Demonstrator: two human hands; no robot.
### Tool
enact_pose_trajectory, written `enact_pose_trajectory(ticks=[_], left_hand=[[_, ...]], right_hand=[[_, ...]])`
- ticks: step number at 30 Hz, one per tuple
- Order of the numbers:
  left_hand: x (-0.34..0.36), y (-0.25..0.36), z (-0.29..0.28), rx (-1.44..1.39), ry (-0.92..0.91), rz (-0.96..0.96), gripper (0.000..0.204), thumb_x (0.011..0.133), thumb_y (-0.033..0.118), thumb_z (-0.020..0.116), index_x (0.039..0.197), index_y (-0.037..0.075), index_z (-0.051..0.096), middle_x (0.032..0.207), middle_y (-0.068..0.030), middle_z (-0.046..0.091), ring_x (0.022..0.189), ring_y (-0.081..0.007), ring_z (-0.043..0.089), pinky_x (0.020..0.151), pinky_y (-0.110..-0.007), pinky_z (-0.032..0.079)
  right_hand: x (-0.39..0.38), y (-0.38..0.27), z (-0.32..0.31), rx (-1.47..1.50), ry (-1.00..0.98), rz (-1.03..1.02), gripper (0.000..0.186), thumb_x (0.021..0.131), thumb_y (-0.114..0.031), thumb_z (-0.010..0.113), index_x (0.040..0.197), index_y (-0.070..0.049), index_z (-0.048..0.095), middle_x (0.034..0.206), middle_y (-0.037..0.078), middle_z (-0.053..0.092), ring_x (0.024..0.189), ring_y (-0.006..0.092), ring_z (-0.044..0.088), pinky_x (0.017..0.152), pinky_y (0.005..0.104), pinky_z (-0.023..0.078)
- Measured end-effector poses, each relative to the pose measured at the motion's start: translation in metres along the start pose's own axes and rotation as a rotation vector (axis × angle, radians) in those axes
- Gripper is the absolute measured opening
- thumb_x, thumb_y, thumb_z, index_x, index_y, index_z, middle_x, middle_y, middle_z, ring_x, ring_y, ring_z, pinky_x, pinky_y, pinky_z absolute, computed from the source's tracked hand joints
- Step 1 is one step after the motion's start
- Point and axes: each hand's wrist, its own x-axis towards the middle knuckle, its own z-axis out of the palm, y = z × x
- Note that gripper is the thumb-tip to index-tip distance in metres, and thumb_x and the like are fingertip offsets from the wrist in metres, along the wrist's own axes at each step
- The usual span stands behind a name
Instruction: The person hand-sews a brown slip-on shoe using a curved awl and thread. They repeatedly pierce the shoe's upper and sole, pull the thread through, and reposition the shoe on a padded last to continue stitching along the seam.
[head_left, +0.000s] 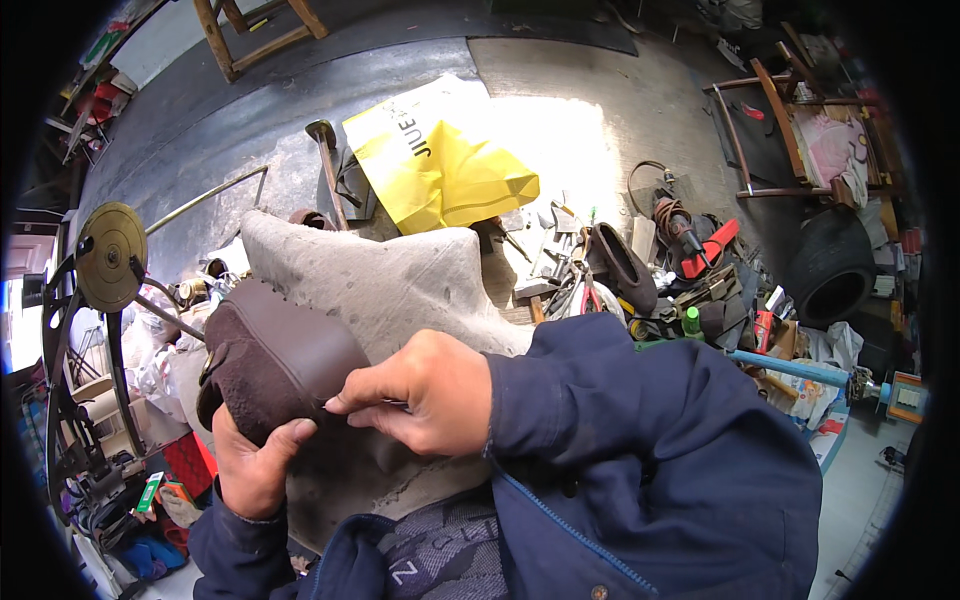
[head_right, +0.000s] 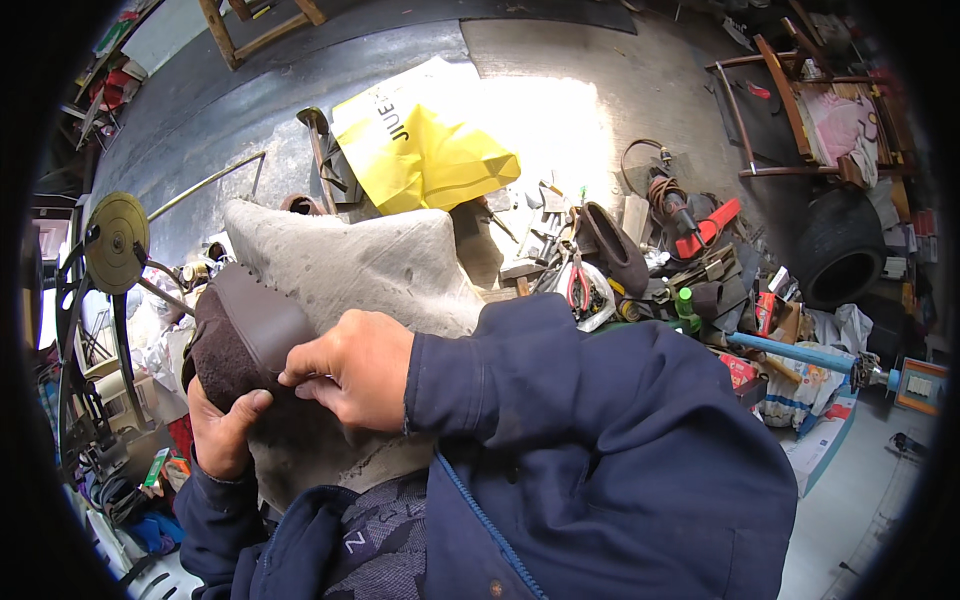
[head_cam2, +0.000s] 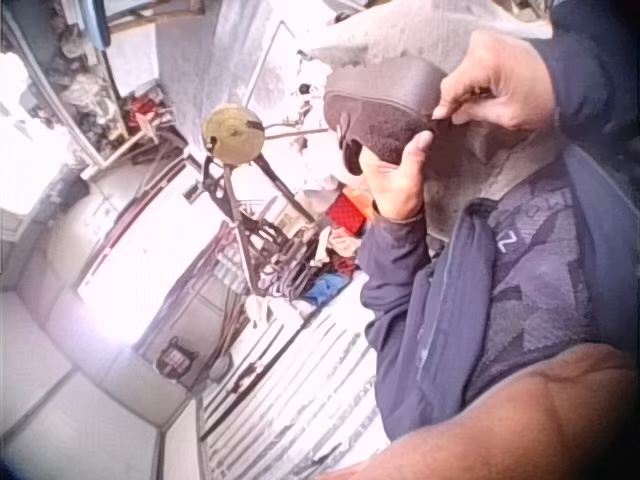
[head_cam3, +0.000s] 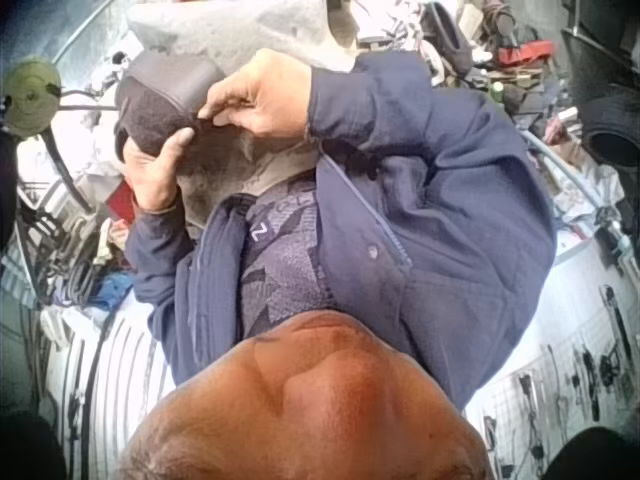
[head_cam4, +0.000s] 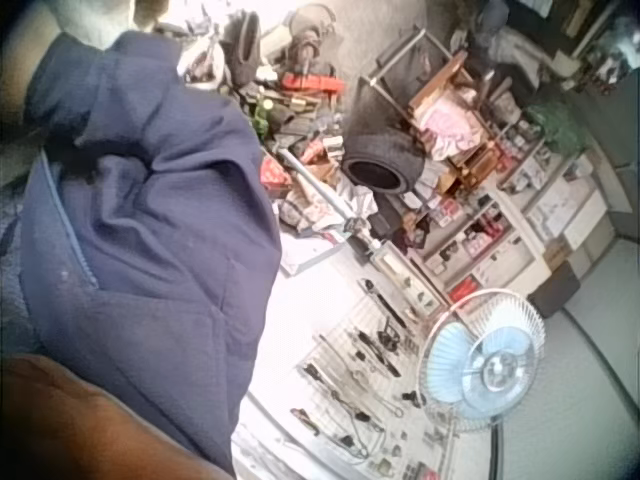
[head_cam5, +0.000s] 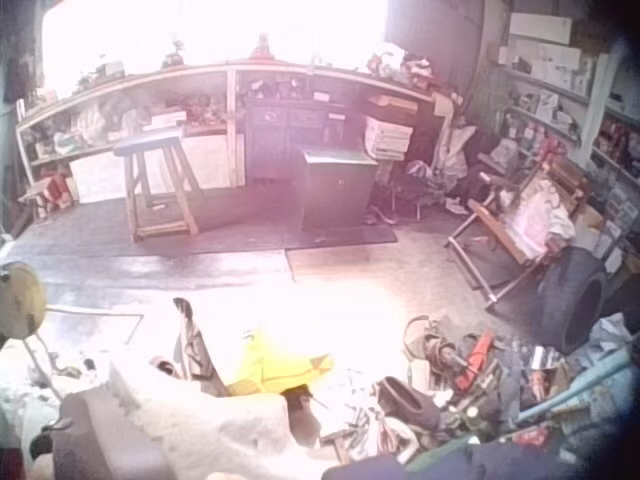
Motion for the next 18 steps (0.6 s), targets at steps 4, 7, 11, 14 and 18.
enact_pose_trajectory(ticks=[4, 7, 11, 14, 18], left_hand=[[-0.001, 0.000, 0.004, -0.034, 0.040, 0.043, 0.032, 0.090, 0.009, 0.077, 0.119, -0.003, 0.071, 0.111, -0.0078, 0.075, 0.100, -0.0183, 0.069, 0.093, -0.032, 0.053], [0.000, 0.001, 0.005, -0.058, 0.033, 0.040, 0.032, 0.090, 0.009, 0.078, 0.119, -0.003, 0.071, 0.111, -0.0077, 0.075, 0.101, -0.0180, 0.069, 0.093, -0.032, 0.053], [0.001, 0.004, 0.005, -0.067, 0.006, 0.050, 0.033, 0.091, 0.009, 0.077, 0.120, -0.004, 0.069, 0.113, -0.0080, 0.075, 0.103, -0.0185, 0.069, 0.095, -0.032, 0.052], [0.001, 0.004, 0.004, -0.049, -0.005, 0.025, 0.033, 0.092, 0.008, 0.076, 0.122, -0.004, 0.069, 0.116, -0.0084, 0.074, 0.104, -0.0191, 0.068, 0.095, -0.033, 0.052], [-0.005, -0.002, -0.013, -0.002, -0.116, 0.037, 0.046, 0.094, 0.015, 0.079, 0.132, -0.003, 0.063, 0.124, -0.0080, 0.070, 0.115, -0.0173, 0.064, 0.101, -0.032, 0.049]], right_hand=[[0.005, 0.000, -0.003, 0.212, -0.061, 0.196, 0.016, 0.091, -0.005, 0.077, 0.106, -0.003, 0.074, 0.086, 0.015, 0.077, 0.077, 0.0292, 0.076, 0.068, 0.0337, 0.057], [0.008, -0.003, -0.001, 0.084, -0.051, 0.112, 0.012, 0.091, -0.006, 0.077, 0.102, -0.003, 0.072, 0.086, 0.015, 0.077, 0.077, 0.0297, 0.076, 0.069, 0.0341, 0.057], [0.010, -0.007, 0.003, 0.026, -0.010, 0.099, 0.011, 0.091, -0.006, 0.077, 0.099, -0.002, 0.070, 0.085, 0.015, 0.076, 0.077, 0.0300, 0.076, 0.068, 0.0340, 0.057], [0.010, -0.008, 0.002, 0.041, 0.000, 0.111, 0.011, 0.092, -0.005, 0.077, 0.099, -0.002, 0.070, 0.083, 0.015, 0.076, 0.075, 0.0281, 0.076, 0.067, 0.0334, 0.056], [0.005, -0.017, -0.001, -0.017, -0.063, 0.158, 0.011, 0.093, -0.001, 0.075, 0.104, -0.001, 0.072, 0.081, 0.014, 0.076, 0.072, 0.0187, 0.076, 0.066, 0.0300, 0.055]])
